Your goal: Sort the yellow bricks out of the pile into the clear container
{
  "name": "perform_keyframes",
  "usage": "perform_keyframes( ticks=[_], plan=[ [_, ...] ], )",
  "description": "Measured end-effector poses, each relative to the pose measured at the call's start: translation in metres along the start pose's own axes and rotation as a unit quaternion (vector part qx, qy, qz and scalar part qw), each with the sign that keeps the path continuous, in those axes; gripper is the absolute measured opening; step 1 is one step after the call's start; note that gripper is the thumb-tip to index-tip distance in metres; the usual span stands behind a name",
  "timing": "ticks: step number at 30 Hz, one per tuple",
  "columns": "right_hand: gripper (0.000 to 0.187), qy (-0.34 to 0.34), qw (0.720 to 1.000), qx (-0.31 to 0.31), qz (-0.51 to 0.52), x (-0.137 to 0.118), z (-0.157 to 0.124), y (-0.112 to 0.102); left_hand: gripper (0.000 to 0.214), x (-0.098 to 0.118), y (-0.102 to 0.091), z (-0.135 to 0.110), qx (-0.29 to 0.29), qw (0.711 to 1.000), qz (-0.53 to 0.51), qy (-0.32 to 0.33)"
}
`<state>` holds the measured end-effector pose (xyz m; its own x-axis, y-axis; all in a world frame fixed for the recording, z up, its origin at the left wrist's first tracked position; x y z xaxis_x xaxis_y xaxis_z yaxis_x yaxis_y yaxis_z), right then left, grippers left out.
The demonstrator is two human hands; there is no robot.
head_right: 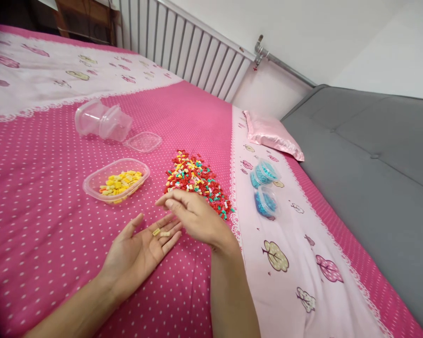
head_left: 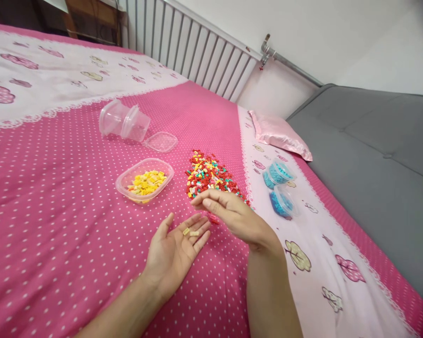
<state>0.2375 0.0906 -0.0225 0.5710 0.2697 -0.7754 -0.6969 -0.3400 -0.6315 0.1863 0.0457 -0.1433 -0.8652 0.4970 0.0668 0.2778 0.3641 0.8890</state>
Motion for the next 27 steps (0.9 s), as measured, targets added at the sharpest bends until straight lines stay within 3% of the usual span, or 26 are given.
perform_keyframes(
  ticks=[2,4,7,12,20,27],
  plan=[
    [0.02,0.06,0.989,0.099,-0.097,0.022,0.003,-0.02,0.05,0.001,-0.002,0.0,0.012,1.0,0.007,0.002],
    [0.015,0.145,0.951,0.162,-0.22,0.047,0.003,-0.035,0.053,0.002,-0.003,-0.001,0.021,1.0,0.009,0.005],
    [0.007,0.232,0.909,0.151,-0.311,0.076,0.008,-0.035,0.053,0.001,-0.003,-0.001,0.027,1.0,0.011,0.005],
    [0.014,0.266,0.888,0.134,-0.351,0.092,0.014,-0.026,0.051,0.001,-0.004,0.0,0.026,1.0,0.011,0.005],
    [0.003,0.247,0.901,0.137,-0.331,0.085,0.012,-0.031,0.051,0.001,-0.004,-0.001,0.025,1.0,0.013,0.003],
    [0.009,0.181,0.929,0.2,-0.252,0.052,-0.007,-0.055,0.053,0.001,-0.001,-0.001,0.021,1.0,0.016,0.001]
  ],
)
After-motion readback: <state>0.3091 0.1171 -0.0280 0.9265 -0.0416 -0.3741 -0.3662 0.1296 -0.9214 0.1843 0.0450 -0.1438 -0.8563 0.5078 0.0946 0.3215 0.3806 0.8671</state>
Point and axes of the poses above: each hand's wrist, its own z-axis towards the middle knuckle, its own y-axis out of the palm, x = y × z, the point moved 10 cm from there along z, towards the middle knuckle, and after that the axes turned 8 degrees about -z, right-handed, at the moved point
